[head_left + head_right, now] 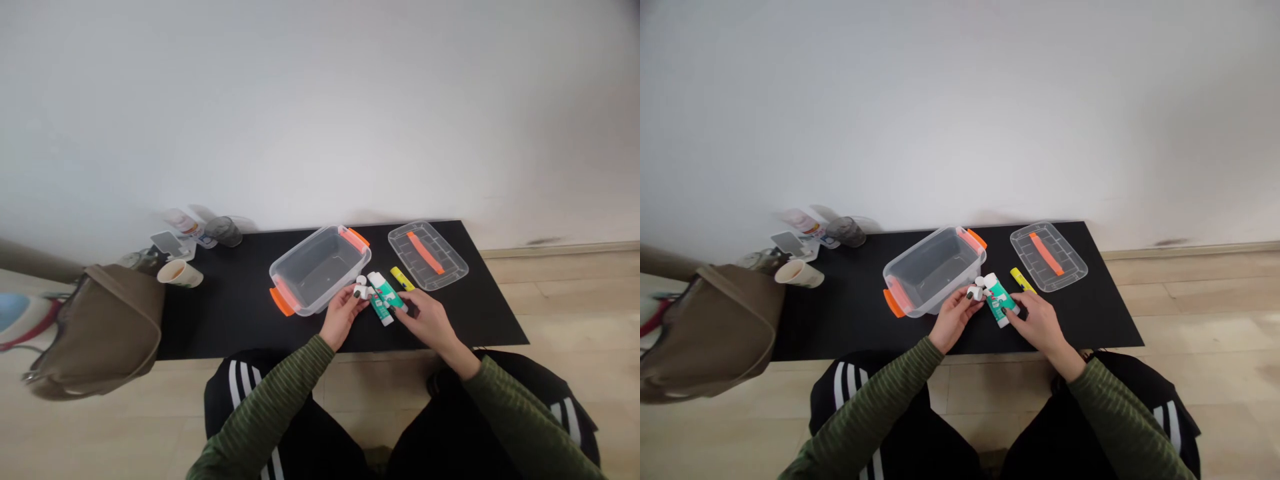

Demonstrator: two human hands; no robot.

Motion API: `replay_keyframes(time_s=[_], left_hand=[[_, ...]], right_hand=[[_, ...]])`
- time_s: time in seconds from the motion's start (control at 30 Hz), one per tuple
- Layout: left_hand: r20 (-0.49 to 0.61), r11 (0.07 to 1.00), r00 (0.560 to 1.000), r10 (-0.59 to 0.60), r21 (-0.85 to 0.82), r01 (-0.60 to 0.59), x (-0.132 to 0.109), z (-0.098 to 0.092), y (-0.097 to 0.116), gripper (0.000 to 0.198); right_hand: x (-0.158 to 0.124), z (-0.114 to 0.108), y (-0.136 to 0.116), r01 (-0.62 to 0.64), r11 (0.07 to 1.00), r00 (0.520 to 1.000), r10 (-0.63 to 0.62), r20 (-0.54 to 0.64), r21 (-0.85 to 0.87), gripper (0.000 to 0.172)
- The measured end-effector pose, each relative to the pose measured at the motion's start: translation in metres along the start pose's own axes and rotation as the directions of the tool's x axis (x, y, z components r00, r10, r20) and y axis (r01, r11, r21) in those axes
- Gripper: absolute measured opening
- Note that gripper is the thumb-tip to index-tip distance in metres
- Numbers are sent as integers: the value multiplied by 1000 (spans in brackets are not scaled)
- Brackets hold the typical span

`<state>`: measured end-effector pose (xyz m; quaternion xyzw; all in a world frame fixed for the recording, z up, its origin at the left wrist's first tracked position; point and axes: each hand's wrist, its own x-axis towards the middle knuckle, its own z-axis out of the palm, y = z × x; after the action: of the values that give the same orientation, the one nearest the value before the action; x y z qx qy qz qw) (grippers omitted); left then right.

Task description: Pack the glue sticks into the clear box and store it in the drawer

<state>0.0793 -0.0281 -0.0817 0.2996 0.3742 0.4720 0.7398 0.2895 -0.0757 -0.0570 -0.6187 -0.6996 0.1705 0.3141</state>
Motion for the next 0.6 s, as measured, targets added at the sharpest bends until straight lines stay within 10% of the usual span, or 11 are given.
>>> replay_keyframes(time_s=[0.6], left_hand=[[33, 1000, 999, -6, -3, 7, -9, 3, 14, 34]], right_hand=[[-21, 1, 1, 50, 993, 993, -60, 97, 108, 27]])
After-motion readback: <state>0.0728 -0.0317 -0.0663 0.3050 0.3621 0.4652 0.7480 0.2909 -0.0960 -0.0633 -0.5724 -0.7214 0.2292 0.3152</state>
